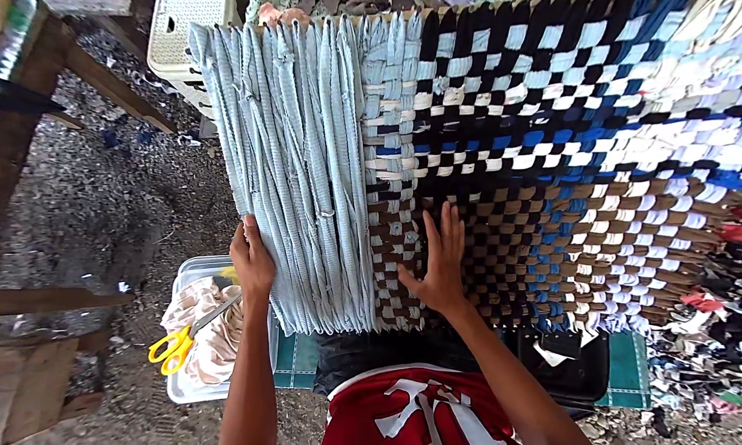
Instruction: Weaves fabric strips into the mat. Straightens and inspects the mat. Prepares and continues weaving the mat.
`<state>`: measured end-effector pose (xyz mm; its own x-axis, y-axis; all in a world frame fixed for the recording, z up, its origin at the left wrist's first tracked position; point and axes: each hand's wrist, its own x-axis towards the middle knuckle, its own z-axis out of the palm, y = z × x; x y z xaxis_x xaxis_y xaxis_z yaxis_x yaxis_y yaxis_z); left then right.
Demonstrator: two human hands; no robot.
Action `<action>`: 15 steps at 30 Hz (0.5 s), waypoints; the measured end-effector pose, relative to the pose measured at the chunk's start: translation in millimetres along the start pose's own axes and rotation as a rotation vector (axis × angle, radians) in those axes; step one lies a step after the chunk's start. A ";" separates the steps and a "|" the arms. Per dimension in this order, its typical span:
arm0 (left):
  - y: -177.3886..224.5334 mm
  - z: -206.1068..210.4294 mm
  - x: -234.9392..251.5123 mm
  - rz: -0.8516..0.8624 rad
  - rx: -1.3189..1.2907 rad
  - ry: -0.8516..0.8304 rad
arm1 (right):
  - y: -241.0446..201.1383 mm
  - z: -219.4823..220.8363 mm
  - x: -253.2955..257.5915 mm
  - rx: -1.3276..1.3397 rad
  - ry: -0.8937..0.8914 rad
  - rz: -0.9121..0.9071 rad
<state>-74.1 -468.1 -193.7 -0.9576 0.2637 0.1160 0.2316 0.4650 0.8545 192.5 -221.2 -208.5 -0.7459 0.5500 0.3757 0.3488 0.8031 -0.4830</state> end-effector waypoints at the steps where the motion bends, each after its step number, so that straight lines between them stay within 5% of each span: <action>1: 0.9 0.2 -0.3 0.001 0.006 0.000 | -7.3 3.2 -2.3 -0.012 0.027 0.024; 6: 3.8 -1.5 -2.4 -0.002 0.019 0.000 | -26.6 28.5 0.7 -0.127 0.067 0.076; 15: 5.9 -3.0 -9.1 -0.015 0.070 0.012 | 9.6 6.3 -11.1 -0.008 -0.072 -0.048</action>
<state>-64.6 -470.4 -188.2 -0.9630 0.2461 0.1098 0.2279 0.5268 0.8189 200.5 -221.1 -222.3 -0.8009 0.4928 0.3402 0.3157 0.8302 -0.4594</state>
